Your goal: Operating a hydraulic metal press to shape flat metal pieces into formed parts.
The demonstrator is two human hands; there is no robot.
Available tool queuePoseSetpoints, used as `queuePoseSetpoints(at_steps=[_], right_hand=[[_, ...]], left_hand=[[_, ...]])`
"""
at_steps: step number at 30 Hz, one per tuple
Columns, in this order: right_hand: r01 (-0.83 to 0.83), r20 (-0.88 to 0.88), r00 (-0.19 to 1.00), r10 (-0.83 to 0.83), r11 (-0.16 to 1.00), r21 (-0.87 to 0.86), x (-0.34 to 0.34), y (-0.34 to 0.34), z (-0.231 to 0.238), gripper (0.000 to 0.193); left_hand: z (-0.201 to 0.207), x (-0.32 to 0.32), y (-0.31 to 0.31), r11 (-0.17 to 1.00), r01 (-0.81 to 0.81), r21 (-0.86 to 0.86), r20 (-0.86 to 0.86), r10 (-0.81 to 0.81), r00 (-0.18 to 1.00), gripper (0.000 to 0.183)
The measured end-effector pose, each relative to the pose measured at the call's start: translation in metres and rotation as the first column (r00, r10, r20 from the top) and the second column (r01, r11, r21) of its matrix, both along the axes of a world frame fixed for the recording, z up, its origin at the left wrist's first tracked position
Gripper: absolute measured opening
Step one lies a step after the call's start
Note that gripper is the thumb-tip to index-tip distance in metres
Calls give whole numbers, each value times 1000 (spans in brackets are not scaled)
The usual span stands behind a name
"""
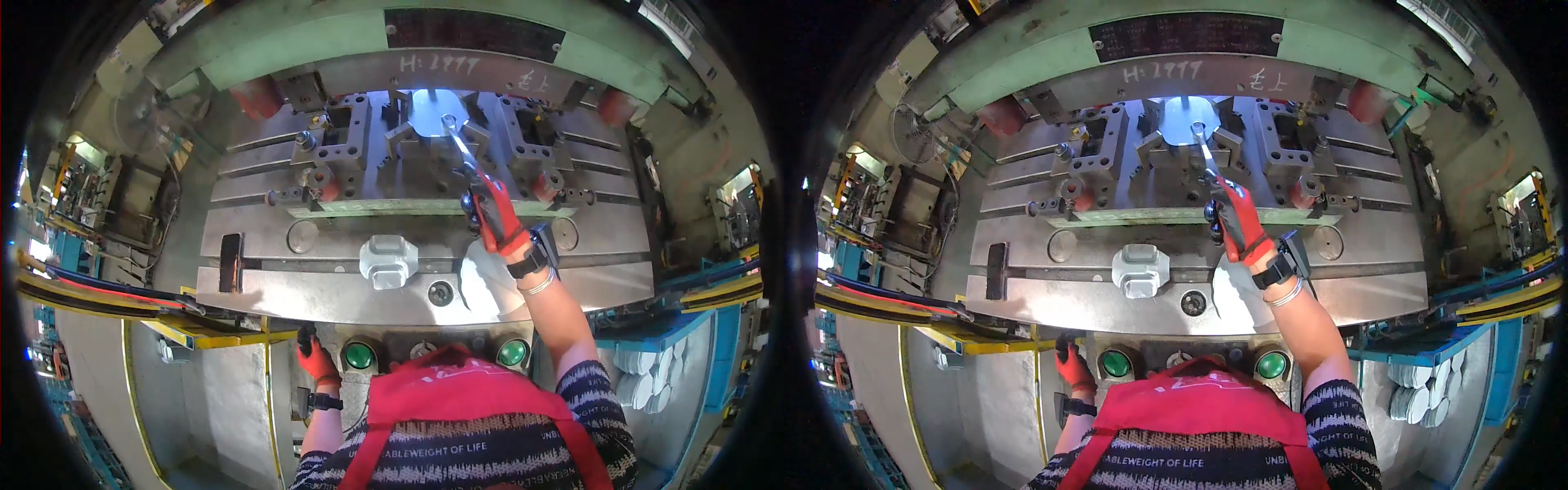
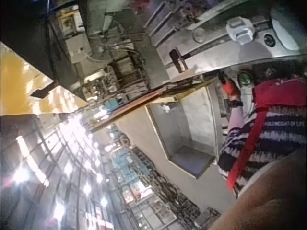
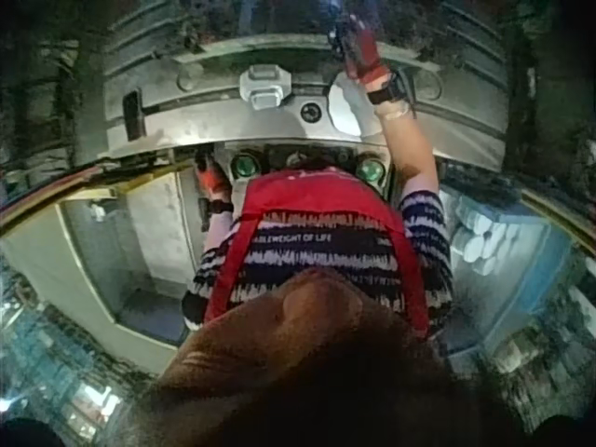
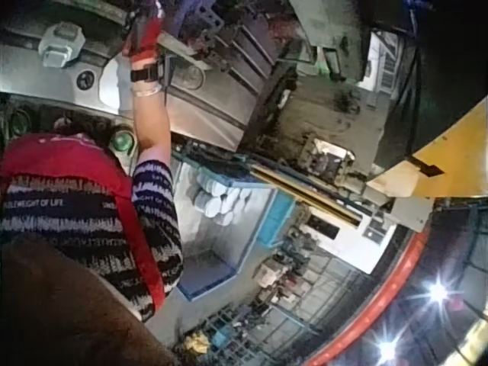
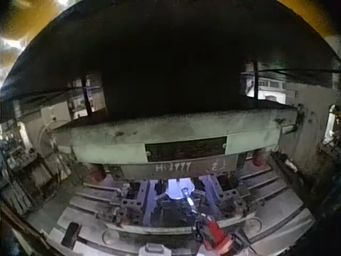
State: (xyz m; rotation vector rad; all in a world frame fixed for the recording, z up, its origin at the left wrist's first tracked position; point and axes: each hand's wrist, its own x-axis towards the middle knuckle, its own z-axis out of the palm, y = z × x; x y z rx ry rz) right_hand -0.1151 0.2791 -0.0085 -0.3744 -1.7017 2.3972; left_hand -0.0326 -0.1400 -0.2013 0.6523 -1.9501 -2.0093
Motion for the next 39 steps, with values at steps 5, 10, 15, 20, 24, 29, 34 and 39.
queuePoseSetpoints(at_steps=[5, 10, 15, 20, 24, 29, 34, 39], right_hand=[[20, 20, 1000, -19, 998, -68, 3, 3, 1, 25], [-115, 42, 992, 120, 987, -109, 11, 9, 22, 33], [-54, -17, 998, 53, 995, -88, 10, 9, 8, 33], [-48, -123, 992, 31, 989, -137, 17, 9, 27, 29], [-137, -130, 984, 124, 986, -91, 17, 16, 37, 29], [-71, -54, 996, 67, 994, -79, 23, 13, 30, 32], [-77, 30, 996, 81, 990, -117, 18, 13, 16, 38], [-44, -32, 999, 41, 995, -90, 10, 12, 0, 41]], left_hand=[[3, 2, 1, 1000, -5, -22, 31, 5, 999, 33], [-2, 11, -1, 996, -52, -66, 87, 58, 995, 35], [-5, 11, 4, 1000, -2, -21, 68, 3, 998, 38], [-12, 9, 0, 997, 2, -74, 48, 2, 999, 38], [-14, 7, 1, 1000, -3, -31, 21, 4, 1000, 35], [4, 2, 19, 1000, 12, 0, 41, -12, 999, 36], [-28, 4, 3, 995, -71, -76, 64, 76, 995, 37], [-3, 5, 12, 999, -16, -45, 148, 22, 989, 37]])
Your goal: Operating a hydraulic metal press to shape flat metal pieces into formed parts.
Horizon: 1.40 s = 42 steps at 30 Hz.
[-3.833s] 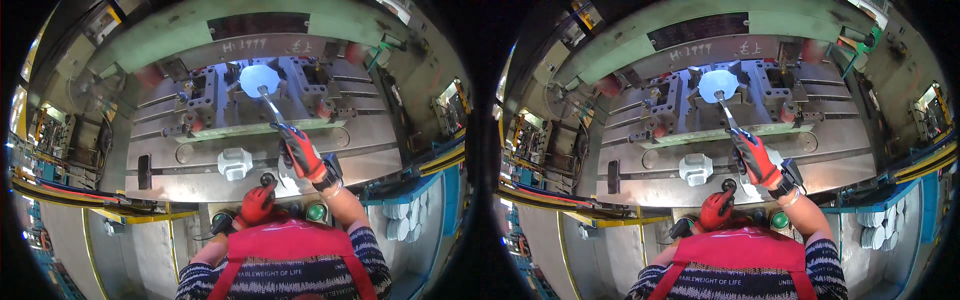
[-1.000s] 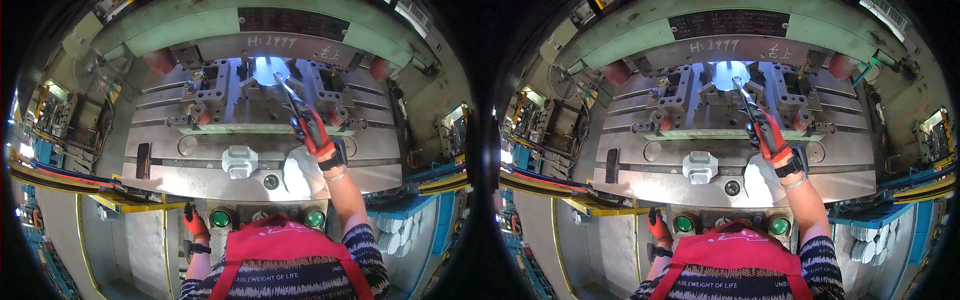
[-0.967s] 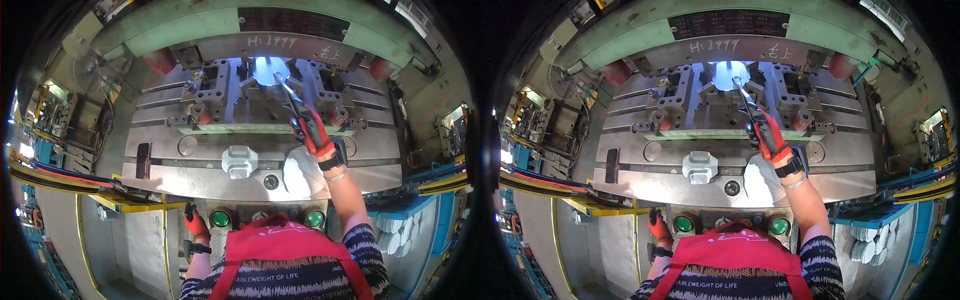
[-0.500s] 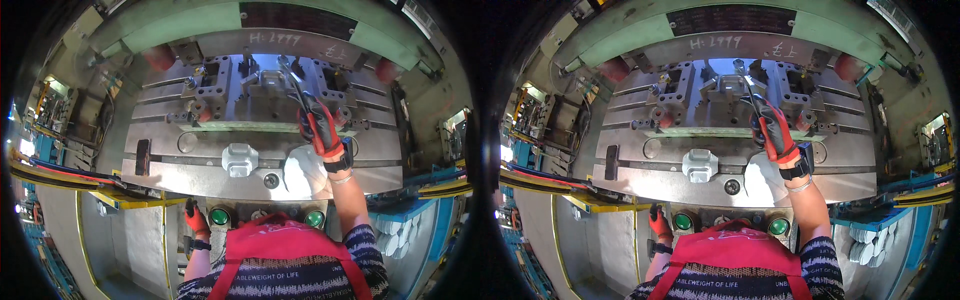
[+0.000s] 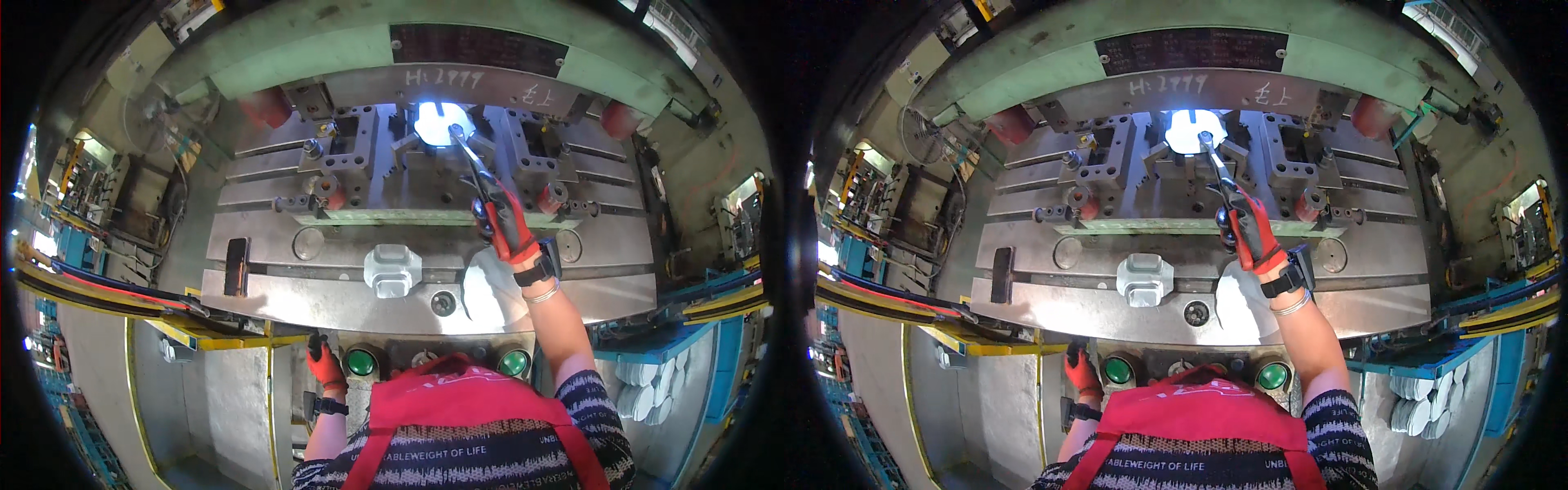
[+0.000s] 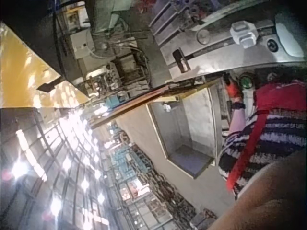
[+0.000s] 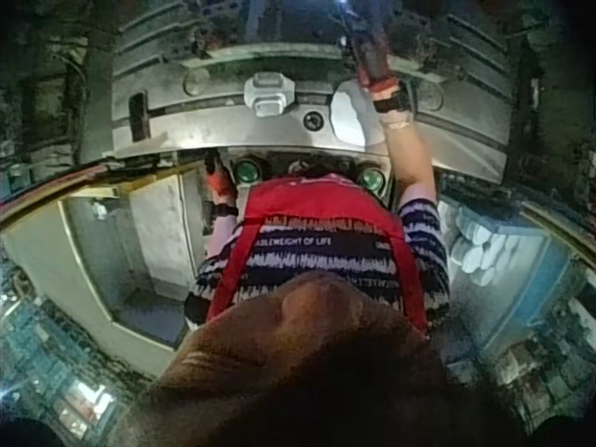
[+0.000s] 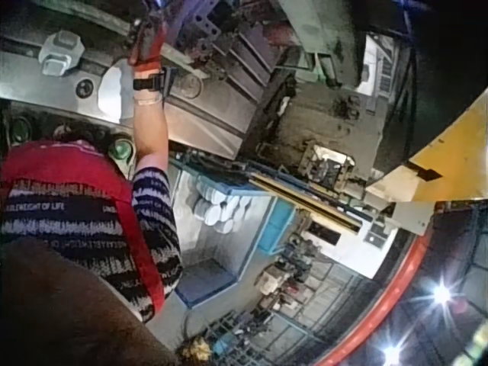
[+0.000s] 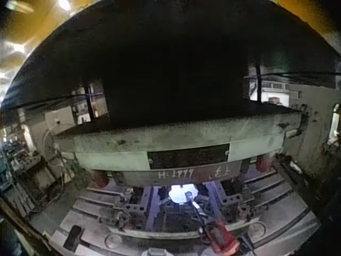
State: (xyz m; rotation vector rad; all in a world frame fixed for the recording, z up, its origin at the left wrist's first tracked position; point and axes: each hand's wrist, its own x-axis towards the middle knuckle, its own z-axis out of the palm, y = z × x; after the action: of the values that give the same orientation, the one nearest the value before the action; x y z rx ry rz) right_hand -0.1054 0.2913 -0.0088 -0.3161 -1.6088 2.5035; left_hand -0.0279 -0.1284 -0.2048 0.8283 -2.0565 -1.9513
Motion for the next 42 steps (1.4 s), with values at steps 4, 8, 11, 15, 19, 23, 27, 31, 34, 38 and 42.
queuePoseSetpoints(at_steps=[4, 8, 11, 15, 19, 23, 27, 31, 34, 38, 42], right_hand=[[-11, 37, 999, 10, 1000, 16, -1, -7, 5, 41], [-54, 20, 998, 55, 995, -79, -2, -4, 1, 41], [-29, 45, 998, 32, 996, -79, -6, -5, 4, 39], [-55, -12, 998, 55, 998, -13, -3, 1, 1, 30], [-113, -68, 992, 110, 993, -45, 13, 7, -7, 25], [116, 55, 993, -108, 979, -167, 84, -15, 3, 22], [452, -27, 883, -470, 831, 323, 210, 2, -81, 39], [832, 386, 441, -810, 530, 161, 295, -17, -104, 52], [649, 487, 405, -774, 619, 442, 384, 3, -224, 56], [398, 481, 421, -769, 634, 663, 415, 4, -312, 57], [275, 650, 489, -582, 810, 518, 380, -8, -308, 71]], left_hand=[[-8, 3, -3, 999, 3, 49, -67, 1, 998, 35], [-10, -1, 1, 995, 85, 57, -166, -75, 983, 33], [-7, -2, 2, 1000, -2, -23, 58, 4, 998, 32], [-7, -4, 3, 995, 76, 57, -43, -74, 996, 31], [-9, -5, 3, 992, 85, 88, -111, -75, 991, 31], [-6, 8, -15, 999, 31, 31, -46, -30, 999, 34], [-4, 25, -22, 993, 112, 46, 132, -117, 984, 38], [-21, 44, -32, 875, 369, 312, 178, -436, 882, 56], [-8, 47, -20, 858, 428, 285, 352, -509, 786, 75], [-44, 38, -31, 838, 530, 132, 404, -534, 743, 81], [-59, 31, -29, 814, 580, -7, 436, -520, 734, 79]])
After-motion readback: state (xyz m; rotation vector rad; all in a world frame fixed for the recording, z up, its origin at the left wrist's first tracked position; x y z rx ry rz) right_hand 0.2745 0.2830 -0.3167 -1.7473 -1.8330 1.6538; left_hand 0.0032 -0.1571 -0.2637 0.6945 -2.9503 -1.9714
